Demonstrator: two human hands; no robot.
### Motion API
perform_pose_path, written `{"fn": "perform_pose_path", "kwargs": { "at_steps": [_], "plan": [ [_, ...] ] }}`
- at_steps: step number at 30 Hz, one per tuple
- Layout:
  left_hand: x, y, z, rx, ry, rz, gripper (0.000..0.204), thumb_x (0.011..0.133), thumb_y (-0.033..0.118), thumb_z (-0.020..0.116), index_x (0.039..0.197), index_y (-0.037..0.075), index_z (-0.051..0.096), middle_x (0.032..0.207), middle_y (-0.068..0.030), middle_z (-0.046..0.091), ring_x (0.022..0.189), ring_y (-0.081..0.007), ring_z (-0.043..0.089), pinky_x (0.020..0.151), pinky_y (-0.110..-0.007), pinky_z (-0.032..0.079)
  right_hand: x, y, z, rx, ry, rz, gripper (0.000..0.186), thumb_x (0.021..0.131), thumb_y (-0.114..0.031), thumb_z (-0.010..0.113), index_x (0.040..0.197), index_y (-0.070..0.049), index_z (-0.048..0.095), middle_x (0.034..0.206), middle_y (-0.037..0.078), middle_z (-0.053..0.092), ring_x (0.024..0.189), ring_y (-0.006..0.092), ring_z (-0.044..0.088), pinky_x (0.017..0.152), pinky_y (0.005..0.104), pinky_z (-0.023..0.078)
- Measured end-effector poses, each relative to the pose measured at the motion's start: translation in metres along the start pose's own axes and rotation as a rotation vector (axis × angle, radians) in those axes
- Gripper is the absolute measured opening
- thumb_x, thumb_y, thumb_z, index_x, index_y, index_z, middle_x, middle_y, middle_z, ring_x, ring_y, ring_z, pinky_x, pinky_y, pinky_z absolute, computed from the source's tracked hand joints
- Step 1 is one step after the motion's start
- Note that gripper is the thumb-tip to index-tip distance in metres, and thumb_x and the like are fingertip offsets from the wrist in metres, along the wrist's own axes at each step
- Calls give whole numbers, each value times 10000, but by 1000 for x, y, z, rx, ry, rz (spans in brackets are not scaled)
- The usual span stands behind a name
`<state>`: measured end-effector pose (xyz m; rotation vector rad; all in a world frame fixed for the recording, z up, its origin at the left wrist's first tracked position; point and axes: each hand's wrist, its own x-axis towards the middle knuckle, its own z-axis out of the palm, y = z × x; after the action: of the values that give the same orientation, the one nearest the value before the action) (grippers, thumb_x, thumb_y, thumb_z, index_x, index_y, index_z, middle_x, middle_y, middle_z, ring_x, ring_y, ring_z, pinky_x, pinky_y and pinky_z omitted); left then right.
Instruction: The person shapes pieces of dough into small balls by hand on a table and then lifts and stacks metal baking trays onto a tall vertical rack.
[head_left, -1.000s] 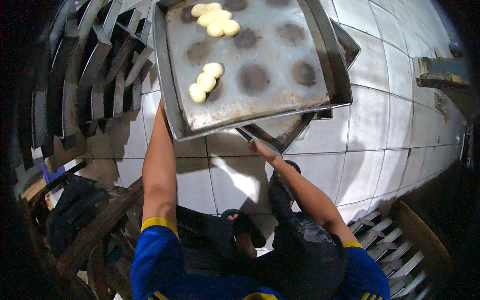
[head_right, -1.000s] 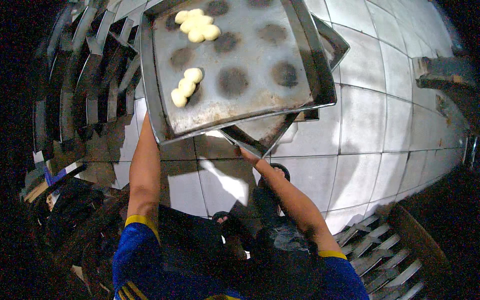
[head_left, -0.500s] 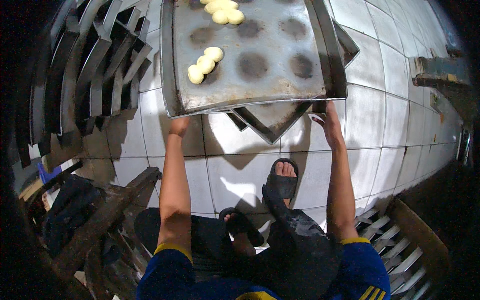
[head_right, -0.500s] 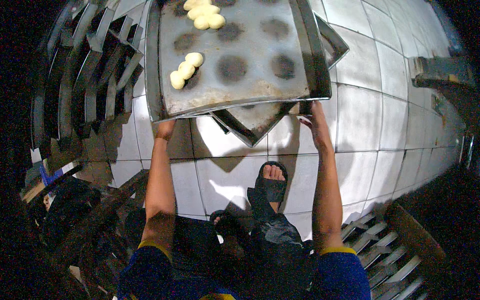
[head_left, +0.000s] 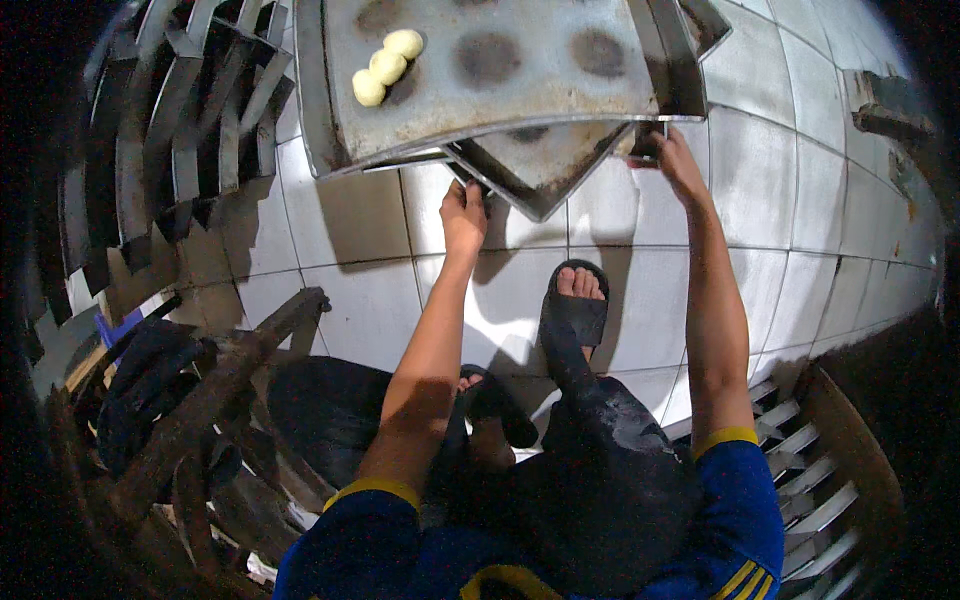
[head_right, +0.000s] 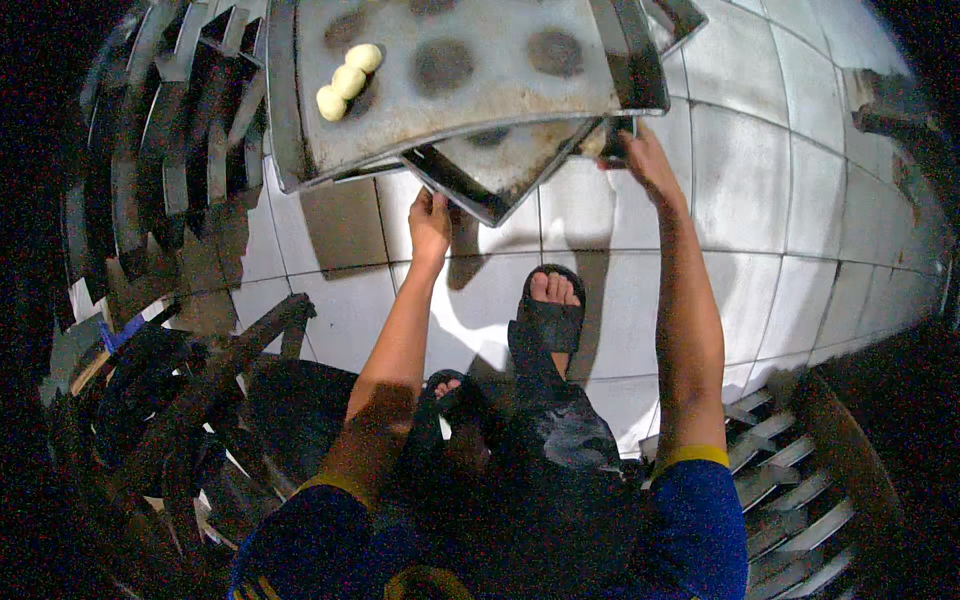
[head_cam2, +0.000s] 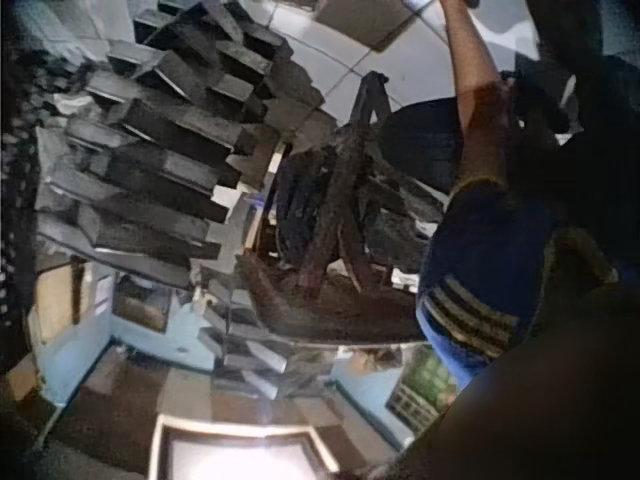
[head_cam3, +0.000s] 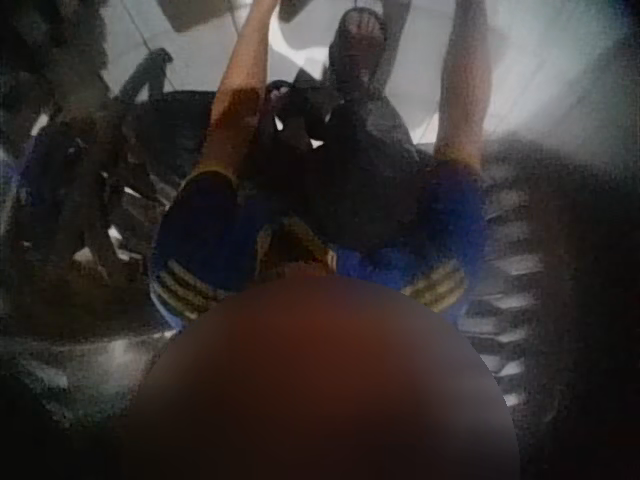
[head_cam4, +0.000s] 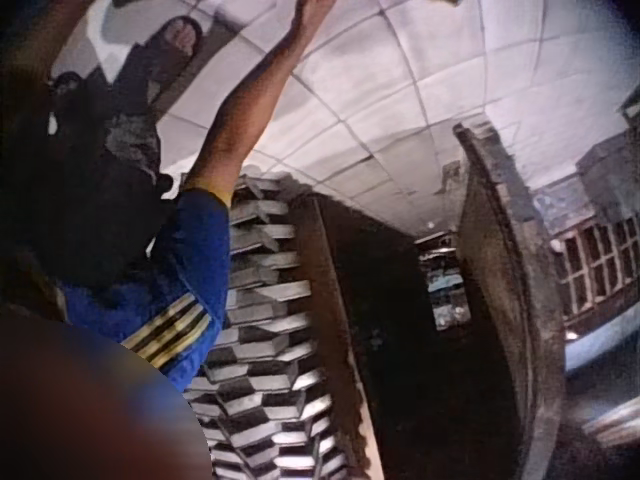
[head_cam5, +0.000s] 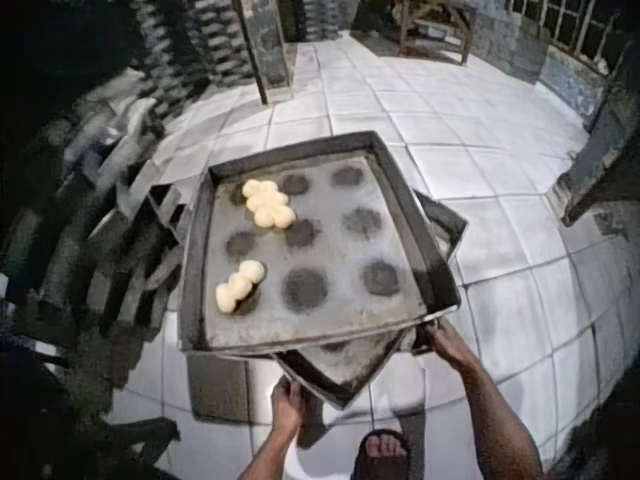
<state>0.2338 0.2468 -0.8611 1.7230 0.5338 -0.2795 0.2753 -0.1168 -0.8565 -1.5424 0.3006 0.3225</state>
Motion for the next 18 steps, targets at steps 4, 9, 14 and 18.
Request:
{"fn": "perform_pose_path", "kwargs": {
  "at_steps": [4, 9, 14, 18],
  "plan": [
    [-5, -32, 14, 62, -19, 183, 209, 1002, 185, 596, 935, -12, 616, 716, -54, 610, 642, -135, 543, 593, -324, 450, 23, -4, -10, 25, 115, -3, 352, 1053, -259, 447, 1221, 42, 516, 1053, 157, 654, 919, 267, 691, 852, 445, 620],
    [-19, -17, 21, -210, 131, -143, 350, 1031, 363, 497, 934, 40, 591, 840, -67, 630, 737, -163, 563, 671, -355, 473, 20, -11, -36, 42, 40, 125, 349, 1063, -253, 434, 1293, -3, 516, 1159, 147, 657, 1017, 273, 685, 873, 449, 603],
    [35, 16, -67, -713, 203, -14, 432, 1052, 459, 454, 1297, 125, 573, 1192, -63, 629, 1029, -195, 614, 918, -409, 523, 7, -8, -39, 32, 88, 122, 345, 1031, -205, 439, 1300, -9, 529, 1170, 136, 667, 1032, 259, 679, 927, 432, 558],
    [85, 22, -110, -267, 39, -76, 442, 1030, 322, 559, 1420, 116, 524, 1318, -48, 594, 1164, -191, 583, 1008, -365, 491, 15, -12, -19, 50, 109, 46, 374, 939, -78, 466, 1294, 14, 537, 1155, 129, 666, 1012, 225, 676, 882, 390, 572]
  ]
}}
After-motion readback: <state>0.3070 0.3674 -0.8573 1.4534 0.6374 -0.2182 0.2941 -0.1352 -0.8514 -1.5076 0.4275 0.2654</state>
